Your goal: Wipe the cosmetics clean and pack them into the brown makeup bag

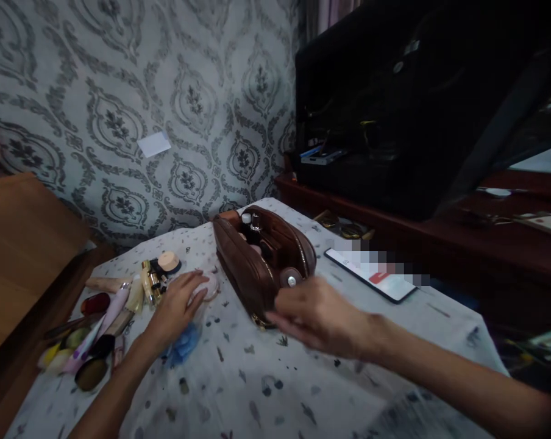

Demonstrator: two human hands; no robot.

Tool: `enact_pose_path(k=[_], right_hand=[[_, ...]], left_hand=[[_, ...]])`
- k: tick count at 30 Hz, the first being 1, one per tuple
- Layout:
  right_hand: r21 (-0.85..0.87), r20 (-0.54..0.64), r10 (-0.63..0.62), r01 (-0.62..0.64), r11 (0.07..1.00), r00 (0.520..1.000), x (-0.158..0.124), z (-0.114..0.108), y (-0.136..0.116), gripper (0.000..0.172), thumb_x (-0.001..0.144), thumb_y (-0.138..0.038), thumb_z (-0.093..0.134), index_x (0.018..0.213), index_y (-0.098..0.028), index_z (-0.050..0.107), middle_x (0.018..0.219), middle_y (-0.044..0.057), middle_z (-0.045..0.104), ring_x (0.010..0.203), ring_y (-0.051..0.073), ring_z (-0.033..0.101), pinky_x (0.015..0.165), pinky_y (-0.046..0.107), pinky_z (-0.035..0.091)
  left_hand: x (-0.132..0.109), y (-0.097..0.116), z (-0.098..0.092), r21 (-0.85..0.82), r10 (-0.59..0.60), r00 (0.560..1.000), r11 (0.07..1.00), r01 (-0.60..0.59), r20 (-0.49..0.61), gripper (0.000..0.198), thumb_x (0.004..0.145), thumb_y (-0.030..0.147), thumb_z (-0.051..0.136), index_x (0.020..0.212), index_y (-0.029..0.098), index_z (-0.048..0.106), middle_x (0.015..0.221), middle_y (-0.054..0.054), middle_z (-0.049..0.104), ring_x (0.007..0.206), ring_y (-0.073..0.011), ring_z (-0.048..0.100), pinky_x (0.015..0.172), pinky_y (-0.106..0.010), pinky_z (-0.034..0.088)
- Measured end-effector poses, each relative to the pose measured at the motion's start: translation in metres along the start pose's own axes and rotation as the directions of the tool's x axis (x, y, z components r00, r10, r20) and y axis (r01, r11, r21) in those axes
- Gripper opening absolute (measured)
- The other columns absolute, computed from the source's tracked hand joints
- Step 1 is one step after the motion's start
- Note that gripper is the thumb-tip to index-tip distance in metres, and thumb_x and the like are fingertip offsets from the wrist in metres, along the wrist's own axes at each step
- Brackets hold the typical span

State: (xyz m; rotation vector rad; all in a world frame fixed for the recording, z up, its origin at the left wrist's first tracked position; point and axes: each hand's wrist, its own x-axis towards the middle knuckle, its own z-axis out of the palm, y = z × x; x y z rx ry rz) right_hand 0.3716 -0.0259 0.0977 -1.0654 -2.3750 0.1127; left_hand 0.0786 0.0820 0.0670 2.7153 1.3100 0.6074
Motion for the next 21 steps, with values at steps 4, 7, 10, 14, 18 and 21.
enact_pose_path(k=[4,7,10,14,18,21], right_hand=[[-0.060,0.190,-0.112,0.125,0.990,0.976,-0.005,0.039,-0.017,0.035,0.102,-0.027,0.040,0.076,-0.017,0.063,0.072,0.005,0.068,0.062,0.015,0.057,0.057,0.030,0.031],[-0.035,0.325,-0.096,0.113,0.993,0.941,0.001,0.057,-0.026,0.029,0.100,-0.027,0.047,0.082,-0.016,0.066,0.077,0.006,0.072,0.064,0.016,0.062,0.057,0.029,0.032],[0.025,0.423,-0.066,0.061,0.998,0.904,0.013,0.072,-0.033,0.023,0.097,-0.028,0.051,0.088,-0.016,0.069,0.084,0.007,0.075,0.070,0.017,0.066,0.059,0.027,0.035],[0.116,0.421,0.066,-0.125,0.985,0.905,0.032,0.096,-0.038,0.019,0.094,-0.024,0.054,0.101,-0.017,0.070,0.091,0.008,0.075,0.082,0.020,0.069,0.064,0.026,0.039],[0.276,0.346,0.212,-0.315,0.908,0.914,0.054,0.126,-0.042,0.029,0.090,-0.021,0.058,0.117,-0.017,0.065,0.078,0.004,0.072,0.078,0.019,0.066,0.068,0.026,0.040],[0.463,0.297,0.293,-0.406,0.788,0.909,0.074,0.144,-0.043,0.030,0.085,-0.015,0.060,0.115,-0.017,0.062,0.067,-0.003,0.062,0.066,0.015,0.059,0.065,0.024,0.042]], left_hand=[[-0.045,-0.015,0.018,0.059,-0.034,0.999,0.998,0.032,0.029,0.037,0.097,0.041,0.044,0.124,0.027,0.066,0.137,-0.009,0.062,0.128,-0.0281,0.056,0.111,-0.049,0.045],[-0.074,-0.021,0.028,0.108,-0.092,0.995,0.990,0.086,0.048,0.040,0.094,0.041,0.051,0.129,0.028,0.063,0.141,-0.009,0.059,0.130,-0.0311,0.055,0.108,-0.053,0.047],[-0.097,-0.022,0.035,0.099,-0.136,0.990,0.986,0.134,0.018,0.042,0.093,0.041,0.052,0.132,0.029,0.059,0.144,-0.009,0.057,0.133,-0.0312,0.053,0.108,-0.052,0.048],[-0.111,-0.011,0.031,0.030,-0.152,0.988,0.988,0.152,-0.004,0.032,0.097,0.034,0.045,0.122,0.028,0.064,0.135,-0.008,0.062,0.126,-0.0271,0.057,0.108,-0.047,0.049],[-0.103,-0.001,0.019,0.100,-0.207,0.977,0.974,0.202,0.051,0.032,0.090,0.014,0.044,0.110,0.024,0.066,0.112,-0.008,0.069,0.106,-0.0259,0.061,0.096,-0.044,0.052],[-0.094,0.001,0.011,0.224,-0.283,0.955,0.940,0.259,0.084,0.033,0.086,0.009,0.045,0.109,0.022,0.066,0.107,-0.008,0.068,0.103,-0.0270,0.059,0.092,-0.043,0.049]])
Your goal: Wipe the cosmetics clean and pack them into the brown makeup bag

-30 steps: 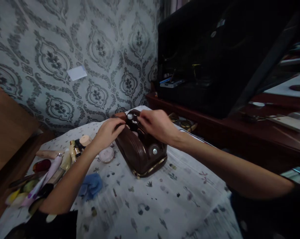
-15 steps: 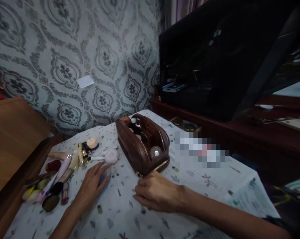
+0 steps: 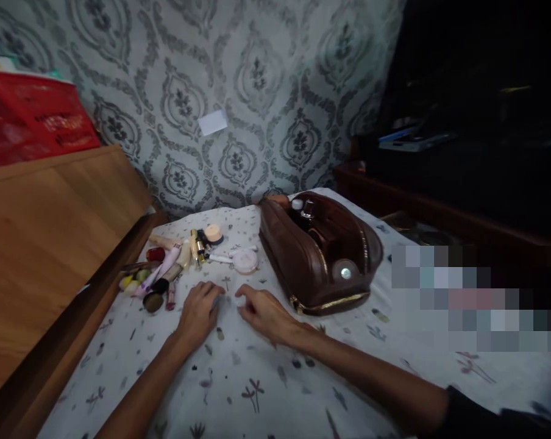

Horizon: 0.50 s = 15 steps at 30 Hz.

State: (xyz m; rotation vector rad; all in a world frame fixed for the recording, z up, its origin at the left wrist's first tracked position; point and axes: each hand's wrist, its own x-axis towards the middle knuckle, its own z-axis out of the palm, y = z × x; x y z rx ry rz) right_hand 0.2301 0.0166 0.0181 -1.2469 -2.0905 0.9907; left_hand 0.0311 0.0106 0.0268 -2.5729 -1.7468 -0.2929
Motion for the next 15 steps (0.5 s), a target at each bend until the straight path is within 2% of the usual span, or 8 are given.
enact_pose_path(k=[2,4,8,11,13,15], right_hand=[[0.093,-0.044,0.039,-0.035,0.995,0.998,0.013,0.008,0.000,0.029,0.085,-0.014,0.056,0.114,-0.016,0.059,0.065,-0.005,0.057,0.060,0.013,0.056,0.060,0.023,0.042],[0.119,-0.066,0.062,-0.054,0.991,0.996,0.022,0.015,0.002,0.030,0.089,-0.017,0.047,0.118,-0.015,0.054,0.066,-0.005,0.055,0.056,0.012,0.054,0.053,0.022,0.042],[0.265,-0.112,0.064,-0.032,0.964,0.992,0.026,0.025,0.013,0.029,0.089,-0.025,0.041,0.115,-0.017,0.051,0.067,-0.005,0.051,0.054,0.014,0.054,0.042,0.021,0.039],[0.431,-0.122,0.033,0.023,0.902,0.992,0.024,0.028,0.021,0.028,0.085,-0.033,0.046,0.108,-0.019,0.051,0.065,-0.006,0.048,0.053,0.015,0.055,0.037,0.020,0.036],[0.472,-0.123,0.023,0.038,0.881,0.992,0.024,0.028,0.024,0.029,0.084,-0.037,0.047,0.107,-0.019,0.052,0.063,-0.007,0.047,0.052,0.014,0.054,0.038,0.020,0.036],[0.488,-0.127,0.023,0.043,0.872,0.992,0.024,0.029,0.025,0.030,0.082,-0.039,0.049,0.104,-0.019,0.052,0.061,-0.008,0.046,0.051,0.013,0.054,0.040,0.021,0.037]], left_hand=[[0.004,0.000,-0.004,0.070,-0.032,0.998,0.997,0.029,0.048,0.031,0.087,0.010,0.046,0.108,0.020,0.067,0.106,-0.009,0.068,0.104,-0.0282,0.058,0.091,-0.043,0.047],[0.007,-0.003,-0.006,0.089,-0.032,0.996,0.996,0.025,0.080,0.025,0.091,0.018,0.048,0.109,0.019,0.066,0.105,-0.010,0.068,0.106,-0.0293,0.059,0.092,-0.044,0.046],[0.018,-0.019,-0.009,-0.077,0.001,0.997,0.997,0.005,0.072,0.035,0.096,0.047,0.048,0.112,0.022,0.066,0.108,-0.008,0.069,0.107,-0.0254,0.062,0.095,-0.038,0.047],[0.041,-0.045,-0.009,-0.150,-0.067,0.997,0.986,0.070,0.027,0.036,0.102,0.041,0.036,0.109,0.022,0.067,0.109,-0.004,0.071,0.101,-0.0185,0.065,0.090,-0.029,0.050],[0.062,-0.066,-0.009,-0.099,-0.145,0.989,0.985,0.143,-0.009,0.035,0.102,0.032,0.034,0.109,0.019,0.066,0.108,-0.006,0.071,0.100,-0.0192,0.064,0.089,-0.030,0.051],[0.085,-0.086,-0.007,-0.024,-0.212,0.976,0.977,0.211,-0.051,0.030,0.098,0.023,0.040,0.111,0.016,0.066,0.111,-0.011,0.069,0.109,-0.0234,0.061,0.098,-0.037,0.047]])
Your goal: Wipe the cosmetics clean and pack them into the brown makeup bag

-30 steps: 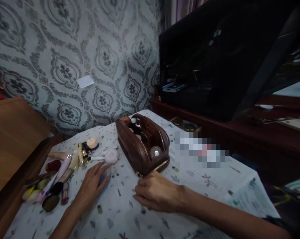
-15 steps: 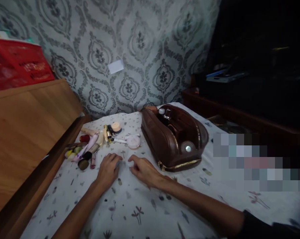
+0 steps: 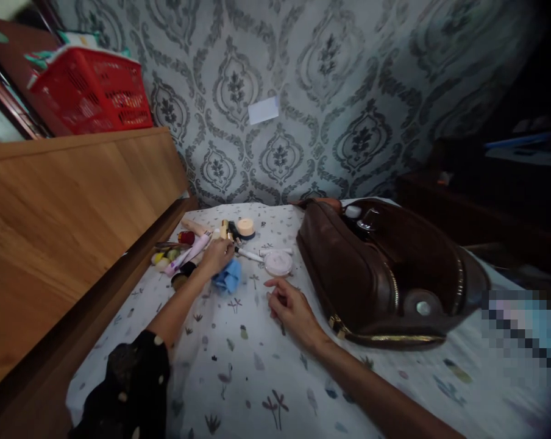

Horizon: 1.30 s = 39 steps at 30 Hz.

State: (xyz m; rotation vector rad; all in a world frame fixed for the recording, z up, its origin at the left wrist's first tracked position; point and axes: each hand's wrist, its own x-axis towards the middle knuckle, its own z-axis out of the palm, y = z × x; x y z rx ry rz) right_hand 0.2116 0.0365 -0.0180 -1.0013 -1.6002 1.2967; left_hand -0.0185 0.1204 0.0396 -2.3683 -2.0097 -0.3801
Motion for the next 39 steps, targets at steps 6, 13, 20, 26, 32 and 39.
enact_pose_path(k=[6,13,20,26,32,39], right_hand=[[0.033,-0.001,0.020,-0.020,0.999,1.000,0.002,0.002,0.003,0.028,0.079,-0.042,0.050,0.096,-0.020,0.055,0.058,-0.008,0.046,0.050,0.012,0.053,0.039,0.020,0.037],[0.048,0.023,0.042,-0.043,0.998,0.999,0.002,0.001,0.004,0.024,0.079,-0.037,0.052,0.091,-0.019,0.060,0.059,-0.006,0.048,0.050,0.011,0.053,0.036,0.017,0.033],[0.061,0.019,0.036,-0.037,0.997,0.999,0.002,0.001,0.005,0.021,0.077,-0.035,0.052,0.088,-0.019,0.060,0.058,-0.006,0.047,0.048,0.011,0.051,0.036,0.016,0.035],[0.042,0.040,0.040,-0.041,0.998,0.998,0.002,-0.001,0.005,0.020,0.077,-0.035,0.052,0.087,-0.019,0.061,0.058,-0.006,0.047,0.047,0.011,0.050,0.034,0.017,0.033],[0.043,0.017,-0.005,0.004,0.999,1.000,0.001,0.001,0.005,0.017,0.077,-0.030,0.051,0.086,-0.019,0.060,0.056,-0.007,0.046,0.047,0.010,0.051,0.041,0.018,0.036],[0.059,0.029,0.039,-0.041,0.997,0.999,0.001,0.001,0.004,0.018,0.076,-0.031,0.051,0.087,-0.019,0.059,0.059,-0.007,0.046,0.046,0.010,0.050,0.033,0.016,0.031]], left_hand=[[0.065,-0.015,0.016,0.142,-0.012,1.000,0.990,0.009,0.019,0.033,0.091,0.017,0.052,0.123,0.018,0.063,0.135,-0.014,0.058,0.135,-0.0295,0.042,0.114,-0.050,0.033],[0.090,-0.022,0.024,0.172,0.023,0.981,0.983,-0.057,0.191,0.039,0.091,0.033,0.064,0.127,0.018,0.059,0.141,-0.012,0.052,0.128,-0.0306,0.051,0.107,-0.055,0.042],[0.051,-0.040,0.010,0.170,0.033,0.993,0.984,-0.052,0.116,0.079,0.075,0.027,0.075,0.146,0.020,0.041,0.153,-0.014,0.038,0.140,-0.0304,0.038,0.113,-0.041,0.037],[0.014,-0.033,0.010,0.246,-0.170,0.984,0.953,0.178,-0.051,0.040,0.088,0.038,0.059,0.120,0.014,0.062,0.130,-0.019,0.052,0.125,-0.0363,0.045,0.098,-0.050,0.045],[0.015,-0.013,0.021,0.224,-0.260,0.958,0.933,0.281,-0.118,0.035,0.089,0.034,0.055,0.113,0.012,0.065,0.133,-0.022,0.050,0.130,-0.0389,0.040,0.102,-0.053,0.041],[0.000,-0.003,0.007,0.147,-0.155,0.976,0.973,0.177,-0.151,0.024,0.086,0.029,0.055,0.101,0.013,0.065,0.137,-0.022,0.049,0.134,-0.0394,0.039,0.104,-0.051,0.041]])
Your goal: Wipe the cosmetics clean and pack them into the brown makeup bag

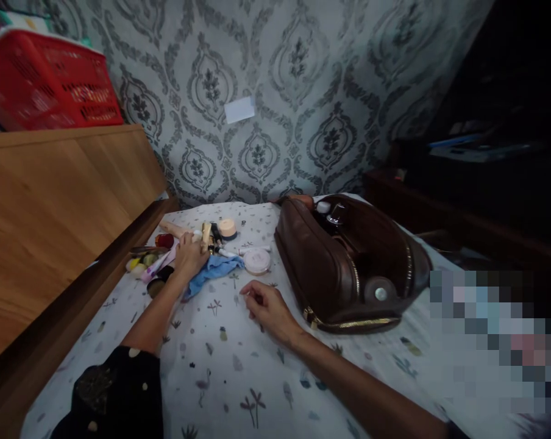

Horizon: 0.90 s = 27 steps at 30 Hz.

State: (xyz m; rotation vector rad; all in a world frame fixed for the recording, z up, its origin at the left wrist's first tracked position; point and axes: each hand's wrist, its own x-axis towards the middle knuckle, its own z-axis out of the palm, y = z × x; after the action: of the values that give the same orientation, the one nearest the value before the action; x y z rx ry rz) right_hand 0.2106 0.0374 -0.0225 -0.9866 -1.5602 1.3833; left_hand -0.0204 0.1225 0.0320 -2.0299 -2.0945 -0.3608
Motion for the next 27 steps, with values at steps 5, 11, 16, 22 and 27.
enact_pose_path(k=[5,11,16,22,27], right_hand=[[0.012,-0.002,0.001,-0.001,1.000,1.000,0.000,-0.001,-0.003,0.020,0.075,-0.033,0.051,0.087,-0.019,0.059,0.061,-0.006,0.046,0.047,0.010,0.051,0.030,0.015,0.032],[0.023,0.004,0.045,-0.045,0.999,0.999,0.000,0.000,-0.002,0.024,0.074,-0.036,0.054,0.090,-0.019,0.060,0.060,-0.006,0.046,0.047,0.011,0.049,0.028,0.016,0.033],[-0.001,0.031,0.036,-0.036,0.999,0.999,0.002,-0.001,-0.002,0.028,0.074,-0.042,0.055,0.089,-0.020,0.060,0.057,-0.006,0.047,0.045,0.010,0.046,0.030,0.016,0.034],[-0.033,0.018,0.024,-0.023,0.999,1.000,0.003,-0.002,-0.002,0.030,0.073,-0.045,0.055,0.087,-0.019,0.059,0.050,-0.007,0.048,0.043,0.009,0.043,0.035,0.018,0.034],[-0.031,0.010,0.050,-0.049,0.998,0.999,0.004,-0.001,-0.001,0.032,0.073,-0.046,0.057,0.089,-0.018,0.059,0.050,-0.007,0.048,0.041,0.009,0.042,0.033,0.018,0.033]], left_hand=[[-0.031,0.013,-0.007,-0.098,0.218,0.975,0.972,-0.215,0.029,0.008,0.087,0.025,0.055,0.091,0.019,0.060,0.102,-0.009,0.066,0.104,-0.0262,0.061,0.093,-0.039,0.048],[-0.063,0.022,0.004,-0.180,0.203,0.979,0.963,-0.198,0.008,0.016,0.096,0.026,0.047,0.108,0.021,0.058,0.105,-0.008,0.068,0.100,-0.0237,0.064,0.081,-0.033,0.050],[-0.066,0.015,0.012,-0.267,0.150,0.987,0.951,-0.158,-0.049,0.023,0.099,0.030,0.045,0.116,0.022,0.058,0.112,-0.008,0.068,0.107,-0.0237,0.064,0.088,-0.035,0.051],[-0.071,0.004,0.017,-0.429,0.107,0.988,0.892,-0.144,-0.110,0.034,0.093,0.028,0.055,0.126,0.021,0.054,0.117,-0.008,0.067,0.107,-0.0230,0.064,0.090,-0.034,0.051],[-0.073,0.004,0.015,-0.517,0.134,0.982,0.836,-0.183,-0.132,0.050,0.083,0.010,0.053,0.133,0.020,0.050,0.118,-0.008,0.064,0.107,-0.0217,0.062,0.093,-0.034,0.050]])
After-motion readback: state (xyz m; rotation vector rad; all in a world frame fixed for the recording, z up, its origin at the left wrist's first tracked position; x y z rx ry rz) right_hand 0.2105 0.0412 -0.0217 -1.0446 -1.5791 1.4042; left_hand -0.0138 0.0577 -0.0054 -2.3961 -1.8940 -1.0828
